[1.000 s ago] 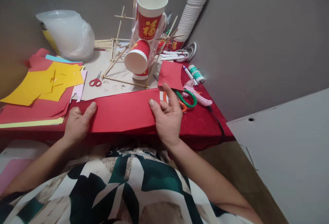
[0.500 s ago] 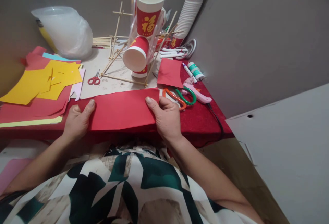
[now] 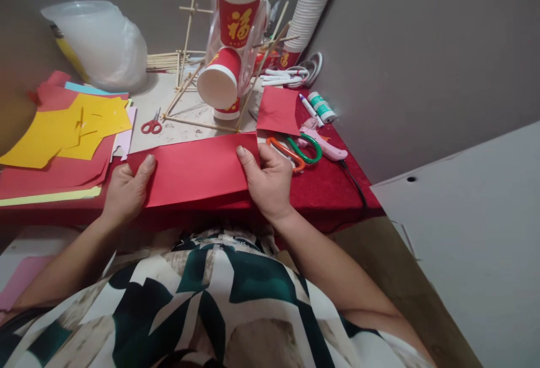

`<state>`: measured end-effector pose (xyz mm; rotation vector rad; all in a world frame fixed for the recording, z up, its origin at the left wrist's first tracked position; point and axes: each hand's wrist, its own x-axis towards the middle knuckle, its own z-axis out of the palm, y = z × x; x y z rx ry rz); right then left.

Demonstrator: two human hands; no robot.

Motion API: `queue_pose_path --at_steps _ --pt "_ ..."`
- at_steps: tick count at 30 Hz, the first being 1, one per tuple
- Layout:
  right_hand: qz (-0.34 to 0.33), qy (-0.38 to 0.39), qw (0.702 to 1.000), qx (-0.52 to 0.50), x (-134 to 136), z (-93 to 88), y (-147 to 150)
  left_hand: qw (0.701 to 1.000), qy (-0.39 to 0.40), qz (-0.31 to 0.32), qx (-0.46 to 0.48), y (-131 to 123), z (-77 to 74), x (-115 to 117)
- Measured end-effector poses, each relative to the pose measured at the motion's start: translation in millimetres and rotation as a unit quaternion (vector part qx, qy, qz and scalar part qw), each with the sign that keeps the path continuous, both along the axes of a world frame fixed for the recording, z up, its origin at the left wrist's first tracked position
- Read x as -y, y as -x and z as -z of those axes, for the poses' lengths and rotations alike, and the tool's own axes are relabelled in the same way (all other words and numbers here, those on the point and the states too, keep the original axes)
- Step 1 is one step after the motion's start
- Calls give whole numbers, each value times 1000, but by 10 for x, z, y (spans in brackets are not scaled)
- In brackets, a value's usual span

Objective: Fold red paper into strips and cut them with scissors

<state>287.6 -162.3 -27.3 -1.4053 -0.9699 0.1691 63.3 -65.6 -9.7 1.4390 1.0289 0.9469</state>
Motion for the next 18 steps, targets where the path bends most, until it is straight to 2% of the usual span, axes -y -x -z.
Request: queue_pose_path --at_steps 4,6,8,9,10,11,12,13,14,15,16,18 --pt "-6 15 1000 13 -1 -44 -58 999 3 39 -8 11 -3 -90" --pt "-14 23 1000 -2 -20 -42 -113 999 -1 34 -4 52 -10 -149" --pt "-24 31 999 -21 -44 -20 -165 997 -80 -14 -16 115 -23 -156" --pt "-29 38 998 -27 -55 -5 -182 987 -154 -45 -24 148 -30 -125" --pt "-36 48 998 -31 -66 10 -190 966 -245 -68 -35 175 -36 -68" --pt "-44 59 997 -35 -77 23 -189 934 -346 -74 -50 193 -39 12" --pt "-54 70 995 -39 -89 33 -178 890 -446 -53 -73 198 -36 110" --pt "-63 79 994 -41 -100 38 -160 846 -521 22 -111 189 -26 216" --pt "-72 87 993 -41 -112 39 -137 796 -579 129 -124 166 -10 323" --pt "-81 93 992 -39 -124 36 -112 756 -604 215 -130 130 14 420" --pt "-87 99 991 -35 -136 31 -89 728 -610 271 -159 87 45 501" --pt "-96 113 989 -21 -158 21 -54 695 -605 318 -223 1 121 600"
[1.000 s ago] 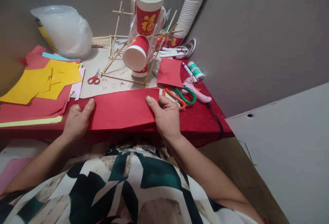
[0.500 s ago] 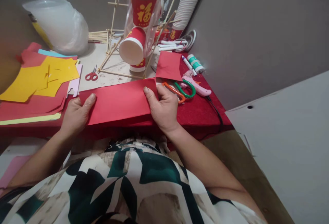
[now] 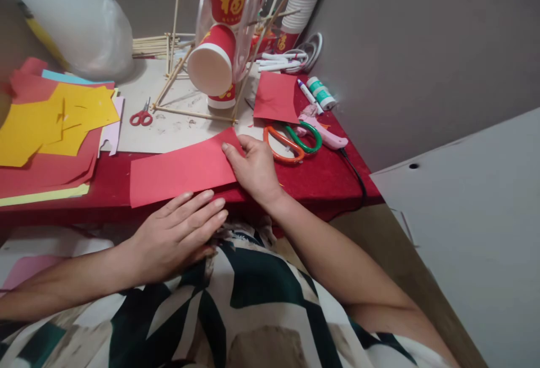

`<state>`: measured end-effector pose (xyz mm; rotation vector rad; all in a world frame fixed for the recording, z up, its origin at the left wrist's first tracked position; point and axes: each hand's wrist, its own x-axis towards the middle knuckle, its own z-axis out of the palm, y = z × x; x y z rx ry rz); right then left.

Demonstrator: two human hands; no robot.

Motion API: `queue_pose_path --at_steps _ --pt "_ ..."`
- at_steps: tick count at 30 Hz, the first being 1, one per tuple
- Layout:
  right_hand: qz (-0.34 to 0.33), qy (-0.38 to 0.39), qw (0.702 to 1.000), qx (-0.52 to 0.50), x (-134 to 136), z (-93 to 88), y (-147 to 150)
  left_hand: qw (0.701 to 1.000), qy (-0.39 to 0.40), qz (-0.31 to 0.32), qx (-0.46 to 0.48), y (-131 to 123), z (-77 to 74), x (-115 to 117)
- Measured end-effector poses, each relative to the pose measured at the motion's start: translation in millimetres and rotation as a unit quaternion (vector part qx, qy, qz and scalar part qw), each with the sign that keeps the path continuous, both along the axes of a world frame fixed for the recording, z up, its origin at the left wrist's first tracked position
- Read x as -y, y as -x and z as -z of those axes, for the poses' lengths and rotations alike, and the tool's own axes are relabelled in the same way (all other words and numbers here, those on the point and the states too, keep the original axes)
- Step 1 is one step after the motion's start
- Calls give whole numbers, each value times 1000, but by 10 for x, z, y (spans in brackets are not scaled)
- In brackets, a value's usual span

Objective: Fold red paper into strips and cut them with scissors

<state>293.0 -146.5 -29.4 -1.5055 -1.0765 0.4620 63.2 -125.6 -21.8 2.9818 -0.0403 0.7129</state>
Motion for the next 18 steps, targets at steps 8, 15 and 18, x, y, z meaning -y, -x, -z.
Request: queue_pose_path --at_steps 8,15,18 --pt "-7 37 999 36 -35 13 -11 989 -29 -77 -121 -75 216 -84" --pt "-18 61 996 69 -51 17 -86 983 -45 -89 -152 -112 207 -84" --pt "38 53 989 135 63 11 -157 983 -53 -94 -151 -131 195 -95"
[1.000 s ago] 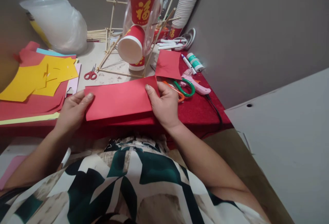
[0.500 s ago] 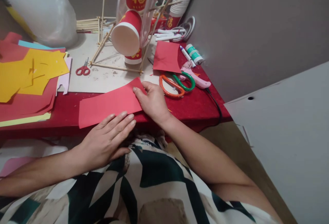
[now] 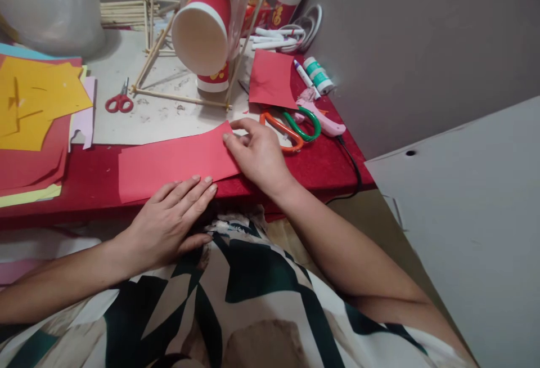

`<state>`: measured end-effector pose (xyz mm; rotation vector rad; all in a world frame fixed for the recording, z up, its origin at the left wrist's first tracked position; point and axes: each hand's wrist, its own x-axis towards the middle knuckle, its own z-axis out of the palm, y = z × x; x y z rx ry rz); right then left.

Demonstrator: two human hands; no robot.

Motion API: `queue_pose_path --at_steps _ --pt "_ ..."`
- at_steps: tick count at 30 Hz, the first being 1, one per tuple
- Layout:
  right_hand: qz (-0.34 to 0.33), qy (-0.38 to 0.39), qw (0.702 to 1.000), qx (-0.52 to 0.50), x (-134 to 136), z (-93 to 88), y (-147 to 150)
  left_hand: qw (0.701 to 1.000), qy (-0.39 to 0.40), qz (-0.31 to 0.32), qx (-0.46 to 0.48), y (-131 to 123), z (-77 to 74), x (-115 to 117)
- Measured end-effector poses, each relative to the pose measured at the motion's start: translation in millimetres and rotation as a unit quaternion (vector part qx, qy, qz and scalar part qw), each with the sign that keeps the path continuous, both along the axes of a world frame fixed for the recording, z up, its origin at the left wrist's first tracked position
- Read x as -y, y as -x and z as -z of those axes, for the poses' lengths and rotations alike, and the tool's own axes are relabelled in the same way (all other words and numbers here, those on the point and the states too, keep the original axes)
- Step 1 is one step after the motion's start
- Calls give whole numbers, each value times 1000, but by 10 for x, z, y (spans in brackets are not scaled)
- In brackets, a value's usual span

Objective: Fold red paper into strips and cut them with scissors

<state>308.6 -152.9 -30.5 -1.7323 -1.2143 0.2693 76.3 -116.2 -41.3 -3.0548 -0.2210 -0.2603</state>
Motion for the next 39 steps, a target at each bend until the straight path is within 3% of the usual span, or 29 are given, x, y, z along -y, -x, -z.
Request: queue_pose_path --at_steps 3,5,7,9,13,16,22,26,30,35,39 --pt "53 -109 979 165 246 3 -2 1000 -6 -3 7 -12 -4 -4" --pt "-17 -129 950 284 429 39 45 1000 -6 -4 11 -18 0 2" --pt "-140 -82 920 358 576 114 107 1000 -2 -5 16 -24 8 10" --pt "-198 -28 899 390 667 207 152 1000 3 -4 22 -25 18 12" --pt "-212 26 882 419 725 323 150 999 14 -1 39 47 3 -30" --pt "-209 27 874 437 745 328 116 998 17 -36 42 209 -53 -111" --pt "-153 51 883 442 878 342 71 984 4 -171 52 663 -78 -240" --pt "-139 52 899 411 923 372 40 958 49 -258 114 782 -50 -298" --pt "-118 34 917 379 840 377 16 917 64 -339 199 619 -151 -444" --pt "-84 10 927 366 715 394 7 926 88 -352 105 300 -321 -674" --pt "-76 -23 930 358 681 434 11 933 102 -338 72 207 -380 -806"
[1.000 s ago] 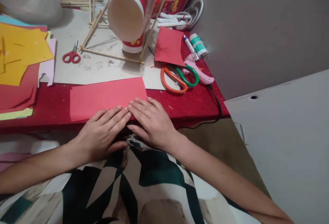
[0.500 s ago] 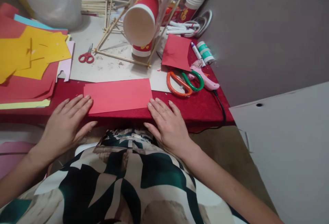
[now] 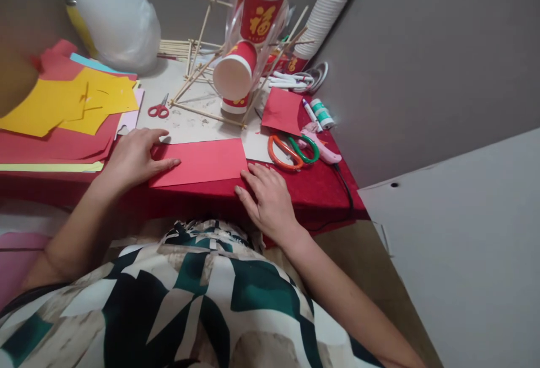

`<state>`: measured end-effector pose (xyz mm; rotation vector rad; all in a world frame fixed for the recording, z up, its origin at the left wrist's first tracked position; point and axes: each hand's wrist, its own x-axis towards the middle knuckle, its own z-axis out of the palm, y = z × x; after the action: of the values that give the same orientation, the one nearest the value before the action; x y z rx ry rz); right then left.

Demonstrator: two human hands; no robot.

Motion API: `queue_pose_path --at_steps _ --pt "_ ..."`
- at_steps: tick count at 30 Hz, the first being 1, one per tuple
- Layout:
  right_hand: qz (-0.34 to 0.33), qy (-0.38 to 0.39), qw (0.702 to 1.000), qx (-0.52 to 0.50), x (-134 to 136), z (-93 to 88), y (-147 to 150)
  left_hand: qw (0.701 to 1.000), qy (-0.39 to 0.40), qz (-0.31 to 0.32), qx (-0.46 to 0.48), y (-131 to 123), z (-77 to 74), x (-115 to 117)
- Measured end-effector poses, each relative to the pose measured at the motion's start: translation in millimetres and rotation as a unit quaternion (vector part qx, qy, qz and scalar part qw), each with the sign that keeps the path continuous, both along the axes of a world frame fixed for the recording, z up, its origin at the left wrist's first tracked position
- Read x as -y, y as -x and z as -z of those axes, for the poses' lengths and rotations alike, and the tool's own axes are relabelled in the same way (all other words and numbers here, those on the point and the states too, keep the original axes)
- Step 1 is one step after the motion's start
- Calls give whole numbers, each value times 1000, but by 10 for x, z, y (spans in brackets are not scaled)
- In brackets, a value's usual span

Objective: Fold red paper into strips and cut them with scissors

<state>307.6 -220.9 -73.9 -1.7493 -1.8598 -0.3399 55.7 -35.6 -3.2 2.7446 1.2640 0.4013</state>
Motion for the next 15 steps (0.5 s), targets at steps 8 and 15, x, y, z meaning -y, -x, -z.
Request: queue_pose_path --at_steps 8,15 --pt "-15 -18 997 -72 -55 -67 -1 988 139 -2 67 15 -60 -45" --pt "58 -177 923 -336 -14 -209 72 899 271 -28 342 53 -64 110"
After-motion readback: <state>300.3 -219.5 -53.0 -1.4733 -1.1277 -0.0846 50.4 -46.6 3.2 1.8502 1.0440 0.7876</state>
